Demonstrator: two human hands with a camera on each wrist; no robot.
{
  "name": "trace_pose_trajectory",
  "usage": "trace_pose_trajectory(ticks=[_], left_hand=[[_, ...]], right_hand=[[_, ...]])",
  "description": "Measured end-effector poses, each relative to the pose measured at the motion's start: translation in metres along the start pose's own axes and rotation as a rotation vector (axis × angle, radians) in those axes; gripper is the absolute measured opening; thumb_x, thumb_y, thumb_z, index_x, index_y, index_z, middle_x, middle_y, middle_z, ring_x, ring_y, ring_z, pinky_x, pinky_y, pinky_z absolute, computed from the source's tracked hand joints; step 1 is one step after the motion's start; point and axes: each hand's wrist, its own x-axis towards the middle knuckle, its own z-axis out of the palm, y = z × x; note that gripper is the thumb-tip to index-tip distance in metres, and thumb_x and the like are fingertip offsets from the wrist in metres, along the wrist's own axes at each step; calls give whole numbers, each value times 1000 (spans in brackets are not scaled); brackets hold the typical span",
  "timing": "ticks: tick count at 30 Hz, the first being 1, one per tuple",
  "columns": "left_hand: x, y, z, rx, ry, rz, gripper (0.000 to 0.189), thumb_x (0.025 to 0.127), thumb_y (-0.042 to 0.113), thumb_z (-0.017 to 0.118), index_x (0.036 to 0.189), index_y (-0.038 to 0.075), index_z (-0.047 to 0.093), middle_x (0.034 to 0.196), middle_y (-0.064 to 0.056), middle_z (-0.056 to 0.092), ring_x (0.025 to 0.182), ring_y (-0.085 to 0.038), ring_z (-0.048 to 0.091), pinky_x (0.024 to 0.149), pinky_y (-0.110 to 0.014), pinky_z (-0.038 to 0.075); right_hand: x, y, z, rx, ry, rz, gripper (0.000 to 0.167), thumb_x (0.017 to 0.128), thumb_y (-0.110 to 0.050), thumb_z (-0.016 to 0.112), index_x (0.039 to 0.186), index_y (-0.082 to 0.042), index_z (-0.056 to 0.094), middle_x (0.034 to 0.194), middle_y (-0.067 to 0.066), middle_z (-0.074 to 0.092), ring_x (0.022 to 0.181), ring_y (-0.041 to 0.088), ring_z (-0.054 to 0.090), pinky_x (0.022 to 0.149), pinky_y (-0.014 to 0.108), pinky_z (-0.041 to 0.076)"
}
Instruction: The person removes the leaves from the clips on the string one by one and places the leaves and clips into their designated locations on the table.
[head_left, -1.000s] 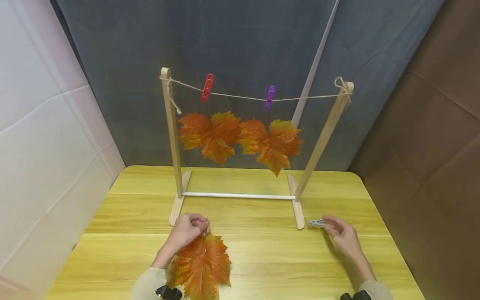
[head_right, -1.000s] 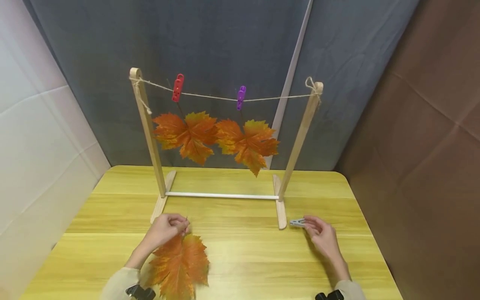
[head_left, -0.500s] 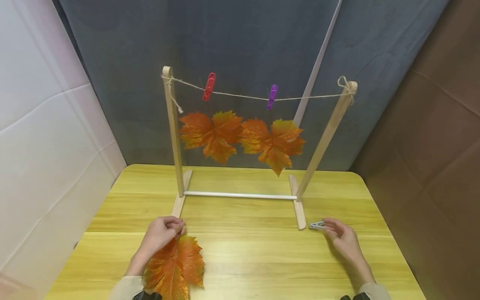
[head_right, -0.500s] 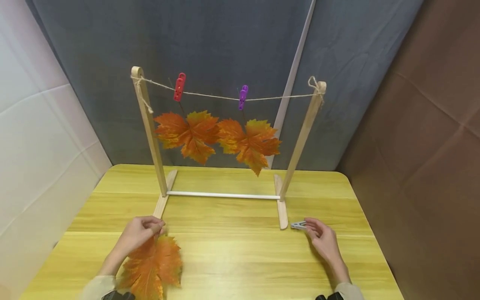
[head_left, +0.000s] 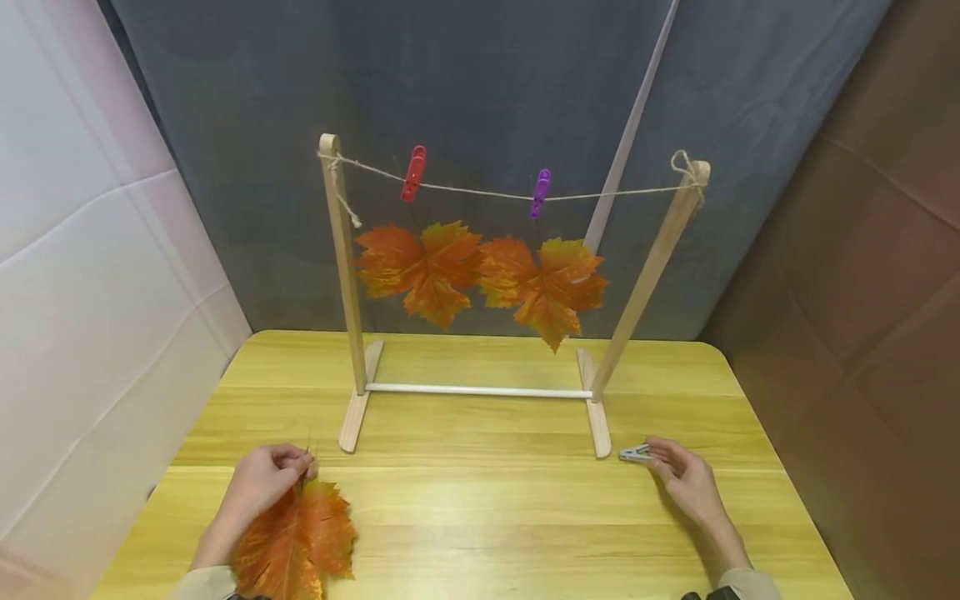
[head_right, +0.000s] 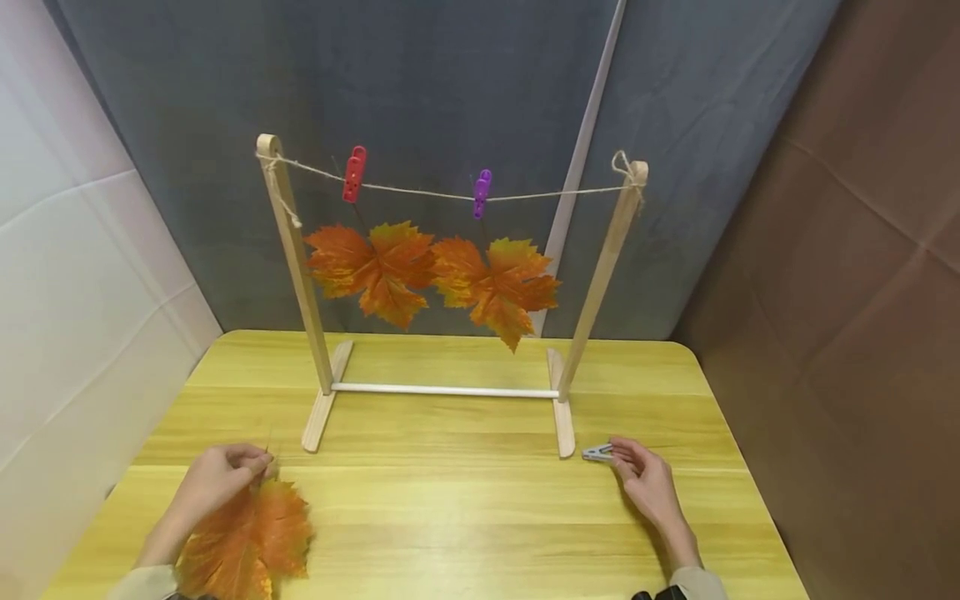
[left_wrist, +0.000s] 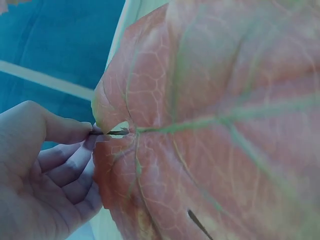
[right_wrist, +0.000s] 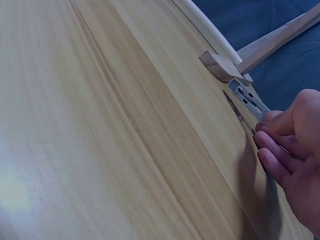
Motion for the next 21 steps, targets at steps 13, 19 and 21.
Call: trace_pose_trajectory(ticks=[13, 19, 21], left_hand=[[9, -38, -10, 88, -12, 7, 23, 95, 16, 62, 100, -3, 74, 82, -6, 72, 68, -16, 55, 60, -30, 44], [17, -47, -13, 122, 12, 62, 19, 95, 12, 60, 94, -4, 72, 74, -4, 66, 61, -16, 51, 56, -30, 41], [18, -48, -13, 137, 40, 90, 17, 94, 11, 61, 91, -3, 71, 75, -6, 67, 62, -17, 51, 56, -31, 41]], right_hand=[[2, -4, 0, -89, 17, 3, 29, 96, 2, 64, 125, 1, 68, 110, 20, 75, 95, 18, 73, 80, 16, 54], [0, -4, 0, -100, 24, 2, 29, 96, 1, 65, 125, 2, 68, 107, 20, 75, 91, 8, 70, 77, 15, 54], [0, -4, 1, -95, 31, 0, 29, 96, 1, 65, 124, 2, 69, 105, 19, 75, 89, 5, 69, 77, 15, 54]])
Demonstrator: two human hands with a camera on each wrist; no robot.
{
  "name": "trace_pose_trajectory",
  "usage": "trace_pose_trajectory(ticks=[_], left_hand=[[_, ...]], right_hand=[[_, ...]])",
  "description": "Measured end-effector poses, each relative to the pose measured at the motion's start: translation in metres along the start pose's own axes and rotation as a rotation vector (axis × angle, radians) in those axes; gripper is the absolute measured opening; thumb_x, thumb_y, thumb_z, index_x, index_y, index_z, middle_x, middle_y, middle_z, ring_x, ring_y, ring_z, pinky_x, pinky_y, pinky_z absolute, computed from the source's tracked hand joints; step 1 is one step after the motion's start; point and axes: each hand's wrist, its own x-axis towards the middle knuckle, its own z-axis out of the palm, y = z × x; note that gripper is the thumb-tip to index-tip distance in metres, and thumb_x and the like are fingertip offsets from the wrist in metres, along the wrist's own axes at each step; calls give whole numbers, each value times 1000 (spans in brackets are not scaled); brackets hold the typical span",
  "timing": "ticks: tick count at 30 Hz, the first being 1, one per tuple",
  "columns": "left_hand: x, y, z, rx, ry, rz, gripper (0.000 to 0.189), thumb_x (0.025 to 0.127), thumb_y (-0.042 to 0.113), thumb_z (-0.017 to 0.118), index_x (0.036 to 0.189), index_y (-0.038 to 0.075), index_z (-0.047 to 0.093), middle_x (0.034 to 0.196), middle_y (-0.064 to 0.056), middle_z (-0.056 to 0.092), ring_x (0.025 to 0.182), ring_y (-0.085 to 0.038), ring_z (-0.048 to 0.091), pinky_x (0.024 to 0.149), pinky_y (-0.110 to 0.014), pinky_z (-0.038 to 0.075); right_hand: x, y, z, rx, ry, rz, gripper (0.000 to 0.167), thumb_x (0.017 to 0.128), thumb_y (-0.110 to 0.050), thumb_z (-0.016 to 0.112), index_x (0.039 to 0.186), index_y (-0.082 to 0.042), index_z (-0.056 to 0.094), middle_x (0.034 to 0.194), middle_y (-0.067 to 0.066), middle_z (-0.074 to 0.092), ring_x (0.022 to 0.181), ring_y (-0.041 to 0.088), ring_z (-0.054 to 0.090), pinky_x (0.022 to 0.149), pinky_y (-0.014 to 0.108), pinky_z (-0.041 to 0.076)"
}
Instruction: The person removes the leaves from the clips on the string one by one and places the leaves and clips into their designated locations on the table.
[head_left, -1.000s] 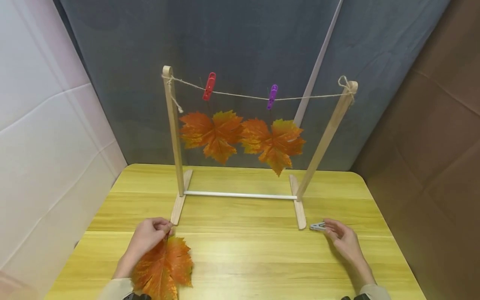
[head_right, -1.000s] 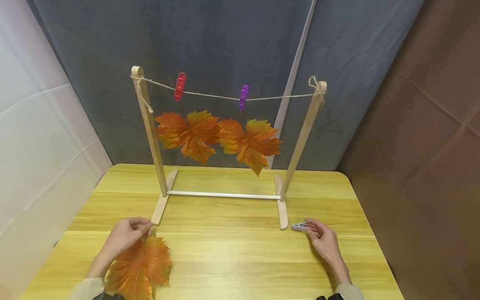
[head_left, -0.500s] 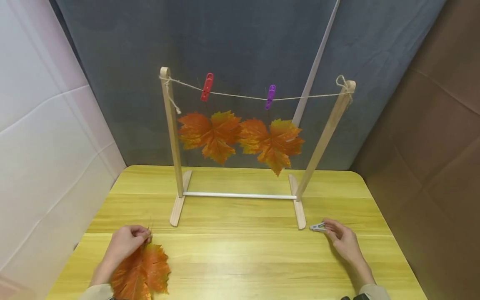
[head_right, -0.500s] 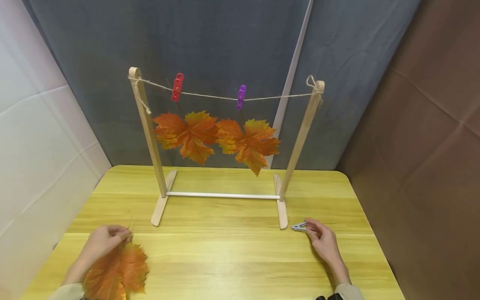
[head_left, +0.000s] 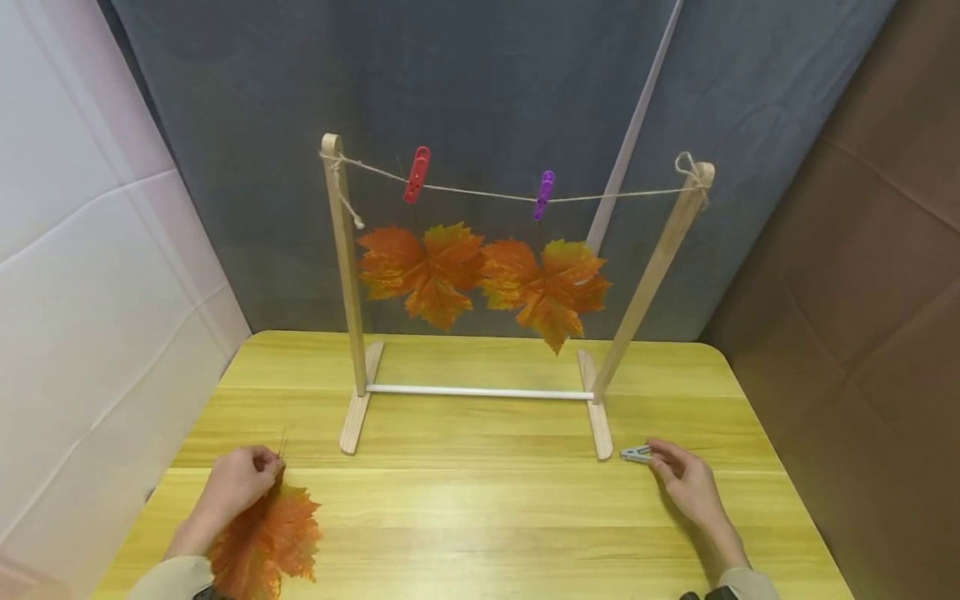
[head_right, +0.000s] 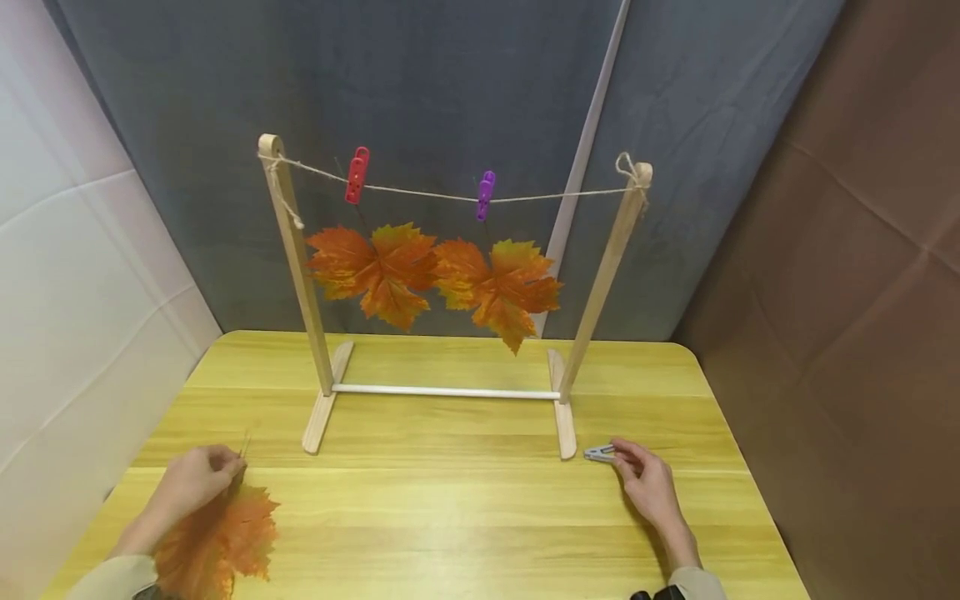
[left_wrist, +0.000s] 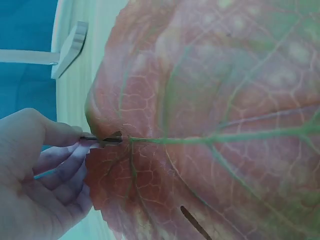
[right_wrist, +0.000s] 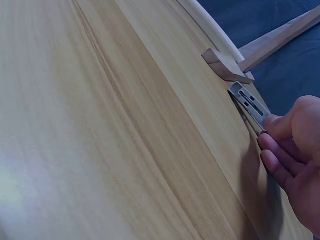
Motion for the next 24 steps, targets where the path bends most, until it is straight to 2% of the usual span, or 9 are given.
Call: trace_pose_trajectory(ticks=[7, 13, 17, 24], left_hand=[[3, -3, 2, 44, 51, 17, 13, 93, 9, 66, 84, 0, 70, 76, -6, 69, 64, -17, 53, 59, -33, 43], [5, -3, 5, 48, 101, 58, 12, 91, 9, 70, 82, 0, 69, 70, -3, 67, 61, -16, 54, 58, -33, 43], [5, -4, 6, 48, 122, 60, 11, 89, 9, 72, 82, 1, 69, 69, -2, 67, 63, -15, 54, 59, -33, 44], [5, -4, 2, 56, 104, 60, 11, 90, 11, 72, 86, 1, 72, 71, -1, 68, 64, -15, 55, 59, -32, 43]], right_hand=[[1, 1, 0, 1, 4, -13, 29, 93, 6, 66, 122, 3, 69, 102, 15, 74, 87, 6, 68, 76, 18, 55], [1, 1, 0, 17, -4, -3, 30, 93, 7, 66, 122, 4, 68, 105, 17, 73, 89, 10, 70, 76, 17, 56], [2, 2, 0, 5, -6, 2, 31, 91, 9, 66, 122, 4, 69, 105, 16, 72, 89, 12, 70, 75, 18, 55], [4, -1, -4, -12, -50, 41, 33, 91, 9, 66, 123, 4, 67, 108, 17, 72, 93, 17, 71, 77, 17, 55]])
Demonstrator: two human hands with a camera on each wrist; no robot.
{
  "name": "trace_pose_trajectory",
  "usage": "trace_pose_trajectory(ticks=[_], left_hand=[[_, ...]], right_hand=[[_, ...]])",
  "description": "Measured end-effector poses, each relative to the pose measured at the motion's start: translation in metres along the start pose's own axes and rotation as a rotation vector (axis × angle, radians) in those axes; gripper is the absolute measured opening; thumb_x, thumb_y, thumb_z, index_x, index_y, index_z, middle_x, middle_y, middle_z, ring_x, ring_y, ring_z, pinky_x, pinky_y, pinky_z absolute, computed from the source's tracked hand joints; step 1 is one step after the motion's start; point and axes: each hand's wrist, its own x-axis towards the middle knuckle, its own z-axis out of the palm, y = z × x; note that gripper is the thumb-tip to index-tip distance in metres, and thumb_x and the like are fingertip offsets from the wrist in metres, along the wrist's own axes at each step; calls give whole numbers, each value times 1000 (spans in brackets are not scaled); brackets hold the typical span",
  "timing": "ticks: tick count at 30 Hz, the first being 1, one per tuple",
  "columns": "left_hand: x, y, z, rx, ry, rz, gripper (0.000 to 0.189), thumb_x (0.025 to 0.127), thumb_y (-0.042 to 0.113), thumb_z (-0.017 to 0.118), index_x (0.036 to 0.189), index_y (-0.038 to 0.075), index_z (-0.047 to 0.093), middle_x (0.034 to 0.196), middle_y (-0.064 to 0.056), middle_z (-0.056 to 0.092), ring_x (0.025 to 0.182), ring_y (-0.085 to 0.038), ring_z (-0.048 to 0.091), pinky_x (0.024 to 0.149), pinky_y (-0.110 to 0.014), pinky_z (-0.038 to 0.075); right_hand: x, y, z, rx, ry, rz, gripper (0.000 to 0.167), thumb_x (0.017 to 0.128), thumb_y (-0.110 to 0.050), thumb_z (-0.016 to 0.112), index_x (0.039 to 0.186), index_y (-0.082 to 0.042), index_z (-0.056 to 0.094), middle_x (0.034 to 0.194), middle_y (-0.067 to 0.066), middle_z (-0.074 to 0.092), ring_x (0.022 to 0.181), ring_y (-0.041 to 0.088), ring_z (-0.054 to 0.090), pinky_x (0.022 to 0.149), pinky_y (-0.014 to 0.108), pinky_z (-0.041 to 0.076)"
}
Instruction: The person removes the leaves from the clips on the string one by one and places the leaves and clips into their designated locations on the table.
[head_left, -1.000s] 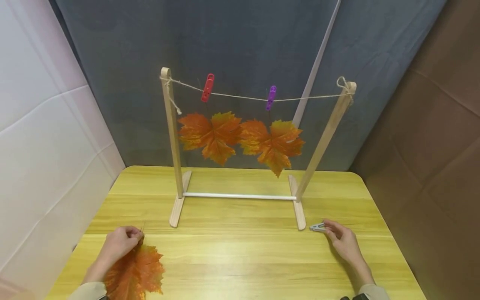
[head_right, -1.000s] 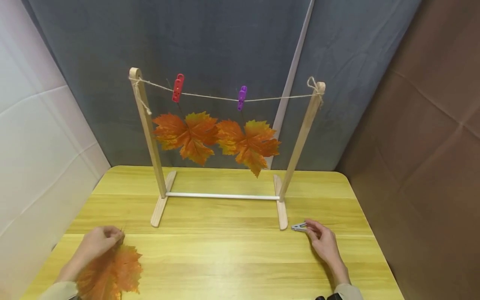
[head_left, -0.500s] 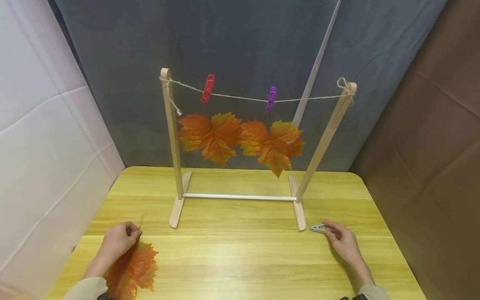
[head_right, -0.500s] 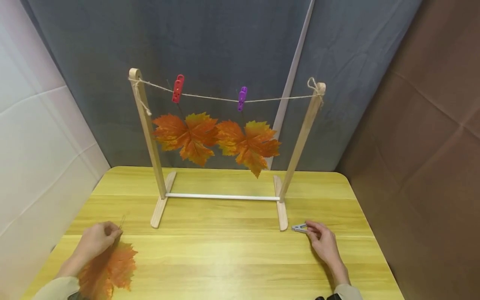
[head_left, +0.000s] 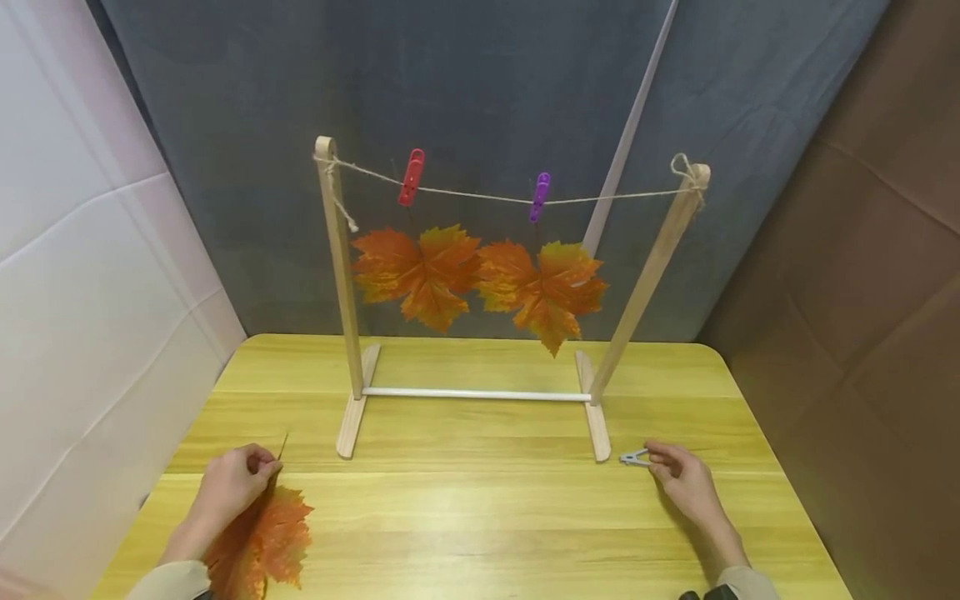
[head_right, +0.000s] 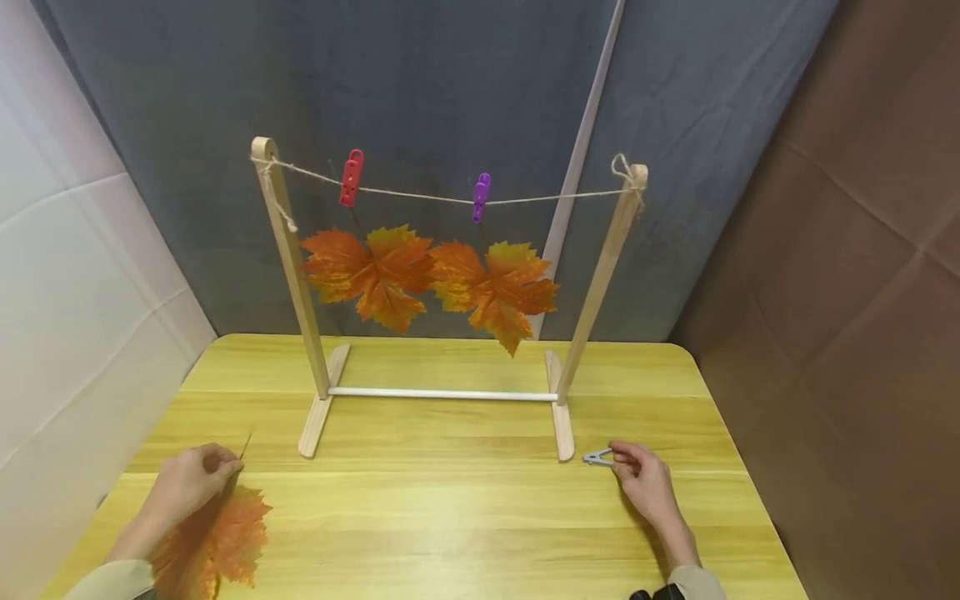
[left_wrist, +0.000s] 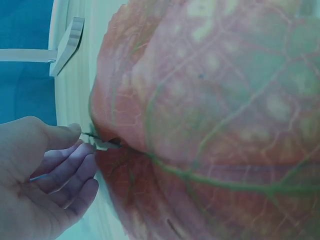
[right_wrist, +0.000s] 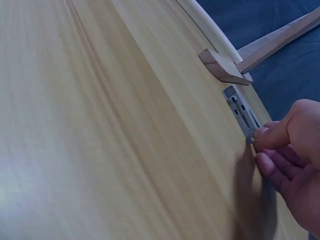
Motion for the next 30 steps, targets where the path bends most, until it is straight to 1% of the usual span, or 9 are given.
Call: trace_pose_trajectory(ticks=[5, 9, 12, 16, 19, 22, 26, 27, 30], left_hand=[[-1, 1, -9, -1, -5, -5, 13, 92, 10, 69, 90, -2, 72, 74, -4, 68, 65, -15, 56, 58, -31, 45], [-1, 6, -14, 0, -4, -6, 15, 93, 11, 67, 92, -4, 72, 75, -4, 69, 65, -14, 58, 59, -31, 46], [0, 13, -16, 14, 0, -1, 17, 94, 13, 66, 92, -2, 72, 76, -3, 70, 66, -14, 59, 62, -34, 47], [3, 25, -18, 16, 14, 19, 18, 95, 14, 66, 93, -2, 73, 77, -4, 71, 68, -16, 61, 65, -38, 48], [4, 34, -19, 2, 32, 38, 19, 96, 14, 66, 95, -3, 73, 79, -6, 73, 69, -19, 64, 64, -38, 50], [4, 42, -21, -7, 49, 55, 20, 97, 15, 65, 98, -4, 73, 82, -10, 74, 71, -22, 66, 65, -41, 52], [4, 53, -27, -22, 34, 67, 24, 99, 17, 64, 104, -5, 72, 89, -15, 75, 77, -28, 69, 67, -46, 54], [3, 56, -28, -20, 30, 72, 25, 100, 18, 63, 105, -5, 72, 91, -16, 76, 78, -29, 69, 68, -47, 54], [1, 69, -33, -22, 15, 80, 28, 101, 20, 62, 108, -5, 71, 95, -18, 76, 80, -31, 70, 69, -48, 55]], right_hand=[[3, -10, -10, -44, -34, 8, 33, 93, 4, 65, 126, 1, 66, 113, 16, 73, 97, 19, 70, 82, 17, 54], [7, -20, -18, -62, -25, -8, 32, 95, 0, 65, 128, 1, 65, 116, 16, 72, 101, 21, 69, 85, 18, 54], [11, -28, -23, -68, -12, -25, 31, 97, -2, 64, 128, 2, 65, 117, 17, 72, 103, 21, 67, 86, 19, 55], [14, -38, -28, -91, 26, -62, 28, 97, -2, 65, 124, 3, 67, 117, 19, 72, 102, 22, 68, 83, 18, 55], [16, -45, -30, -111, 66, -98, 27, 95, -1, 66, 121, 3, 69, 115, 18, 73, 99, 18, 69, 81, 18, 55], [18, -56, -32, -128, 87, -122, 26, 95, -3, 66, 121, 1, 70, 114, 17, 74, 99, 19, 69, 82, 28, 59], [19, -74, -36, -133, 84, -127, 27, 97, -7, 65, 122, 0, 69, 116, 17, 74, 103, 30, 70, 85, 41, 59], [19, -78, -37, -130, 80, -128, 27, 98, -8, 65, 123, 0, 69, 117, 18, 74, 104, 34, 70, 86, 40, 59], [19, -89, -39, -120, 76, -142, 28, 99, -9, 64, 125, 1, 68, 120, 19, 72, 106, 37, 70, 89, 43, 57]])
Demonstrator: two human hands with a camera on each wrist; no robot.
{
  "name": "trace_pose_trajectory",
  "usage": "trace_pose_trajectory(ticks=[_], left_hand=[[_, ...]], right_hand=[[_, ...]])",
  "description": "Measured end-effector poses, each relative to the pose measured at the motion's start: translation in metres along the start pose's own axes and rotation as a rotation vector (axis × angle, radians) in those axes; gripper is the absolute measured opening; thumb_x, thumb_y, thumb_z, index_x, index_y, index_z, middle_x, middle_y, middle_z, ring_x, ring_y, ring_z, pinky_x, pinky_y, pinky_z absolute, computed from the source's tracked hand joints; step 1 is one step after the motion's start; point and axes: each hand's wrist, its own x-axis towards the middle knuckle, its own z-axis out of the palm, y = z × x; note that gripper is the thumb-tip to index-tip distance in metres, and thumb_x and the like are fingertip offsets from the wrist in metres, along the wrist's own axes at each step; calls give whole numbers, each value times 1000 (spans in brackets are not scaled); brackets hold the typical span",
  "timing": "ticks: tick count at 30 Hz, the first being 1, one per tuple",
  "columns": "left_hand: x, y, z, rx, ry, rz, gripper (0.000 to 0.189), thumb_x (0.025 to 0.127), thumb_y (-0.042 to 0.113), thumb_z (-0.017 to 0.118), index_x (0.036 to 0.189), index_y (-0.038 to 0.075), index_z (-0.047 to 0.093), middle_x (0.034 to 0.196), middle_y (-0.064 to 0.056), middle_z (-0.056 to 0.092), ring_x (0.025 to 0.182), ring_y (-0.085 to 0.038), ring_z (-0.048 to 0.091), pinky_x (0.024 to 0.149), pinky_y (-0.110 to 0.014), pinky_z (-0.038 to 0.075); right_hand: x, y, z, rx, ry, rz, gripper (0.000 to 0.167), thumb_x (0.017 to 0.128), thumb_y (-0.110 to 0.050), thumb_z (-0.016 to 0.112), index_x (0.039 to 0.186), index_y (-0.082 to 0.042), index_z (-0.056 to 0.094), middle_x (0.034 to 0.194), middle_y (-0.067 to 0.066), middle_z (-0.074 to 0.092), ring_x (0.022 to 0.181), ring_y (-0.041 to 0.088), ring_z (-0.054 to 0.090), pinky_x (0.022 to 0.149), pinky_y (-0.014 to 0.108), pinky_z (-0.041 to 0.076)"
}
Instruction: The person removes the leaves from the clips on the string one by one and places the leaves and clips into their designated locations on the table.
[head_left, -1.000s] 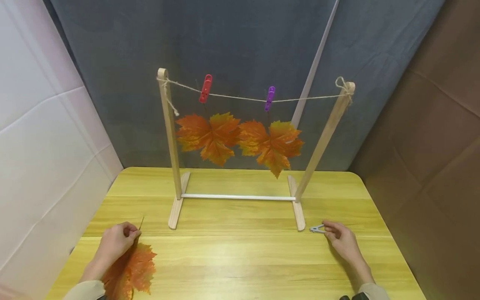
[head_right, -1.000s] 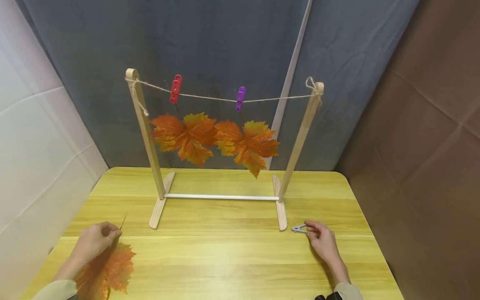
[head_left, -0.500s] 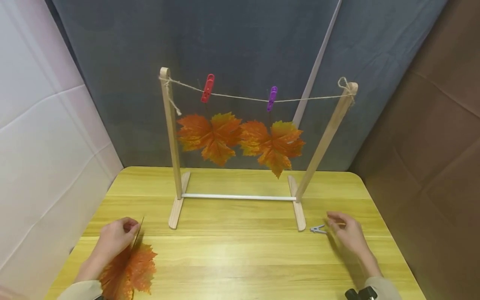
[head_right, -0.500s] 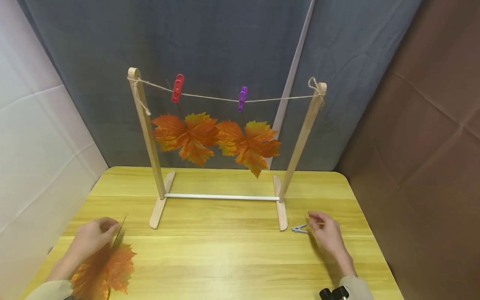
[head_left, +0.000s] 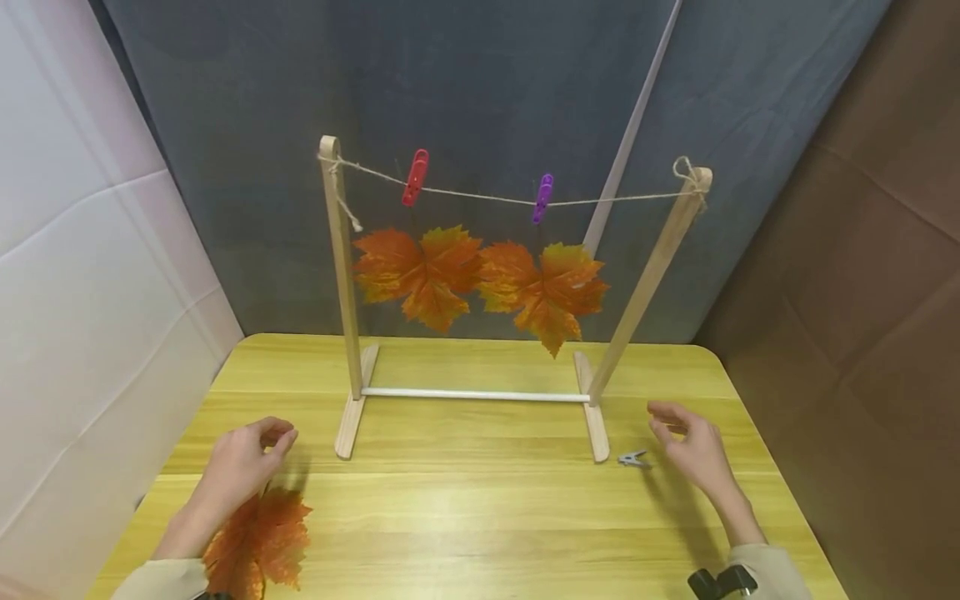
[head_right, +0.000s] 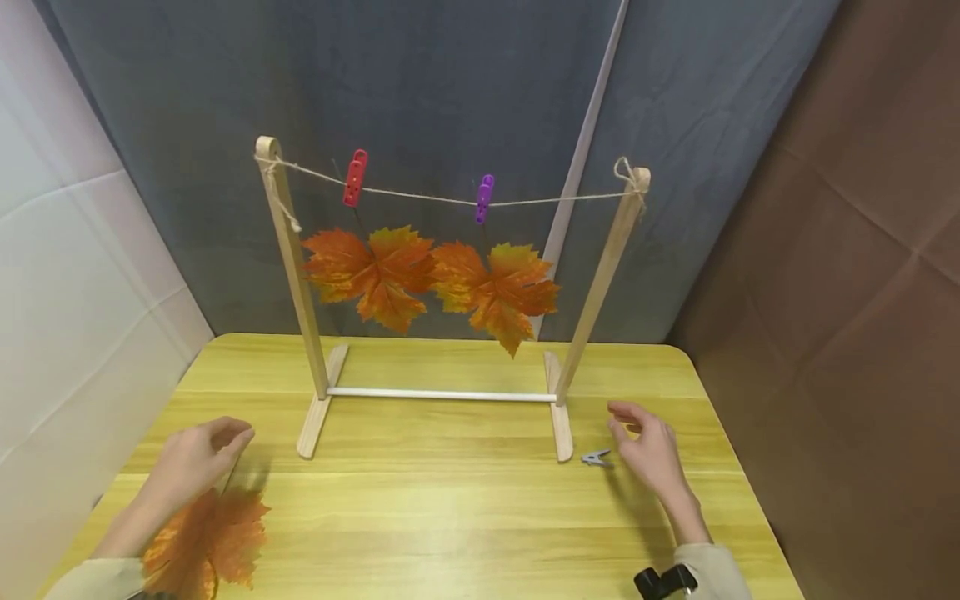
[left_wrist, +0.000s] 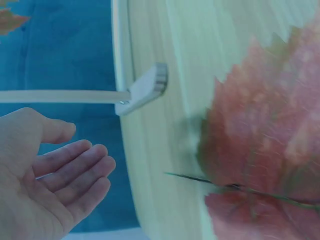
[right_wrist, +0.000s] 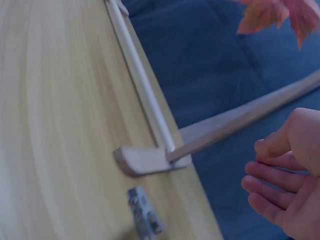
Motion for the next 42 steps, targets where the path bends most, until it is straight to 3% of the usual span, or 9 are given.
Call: trace_pose_trajectory(ticks=[4, 11, 17, 24, 33, 37, 42], left_hand=[[-2, 22, -4, 9, 28, 39, 28, 100, 20, 63, 109, -6, 71, 99, -21, 76, 80, -34, 70, 70, -50, 55], [-7, 57, -7, -11, 128, 164, 23, 96, 13, 67, 108, -6, 72, 100, -24, 76, 76, -38, 72, 75, -56, 56], [-8, 73, -8, -41, 199, 249, 21, 93, 8, 69, 108, -8, 71, 100, -25, 75, 92, -45, 72, 78, -58, 57], [-10, 88, -9, -48, 243, 309, 21, 93, 9, 71, 108, -5, 73, 103, -22, 76, 98, -43, 72, 82, -58, 56], [-12, 115, -14, -69, 269, 387, 21, 92, 8, 72, 111, -1, 73, 105, -18, 76, 97, -39, 73, 80, -54, 58], [-10, 127, -14, -79, 307, 452, 22, 89, 6, 74, 111, 0, 73, 102, -15, 76, 94, -35, 74, 77, -51, 59], [-2, 139, -11, -81, 309, 522, 22, 89, 8, 75, 110, 2, 74, 101, -10, 76, 95, -29, 74, 77, -46, 60]], right_hand=[[3, -15, -3, 4, 17, -25, 31, 99, -11, 64, 127, 1, 66, 123, 18, 72, 109, 35, 69, 94, 44, 54], [5, -43, -7, 9, 51, -63, 33, 99, -13, 65, 129, 0, 65, 126, 18, 70, 111, 38, 67, 95, 39, 52], [6, -64, -7, -26, 109, -113, 35, 95, -9, 68, 129, -1, 65, 125, 17, 70, 110, 36, 67, 91, 44, 51], [8, -90, -9, -27, 189, -192, 37, 92, -5, 70, 128, 2, 64, 123, 19, 70, 111, 35, 65, 88, 44, 49], [14, -132, -28, 15, 278, -311, 39, 88, -1, 73, 126, 1, 67, 119, 18, 72, 107, 34, 66, 87, 22, 45], [20, -149, -37, 39, 280, -335, 41, 88, -1, 73, 128, -2, 66, 122, 15, 70, 108, 31, 64, 91, 21, 43], [31, -167, -44, 45, 291, -381, 42, 88, -2, 74, 129, -5, 67, 124, 14, 70, 111, 30, 65, 94, 19, 42]])
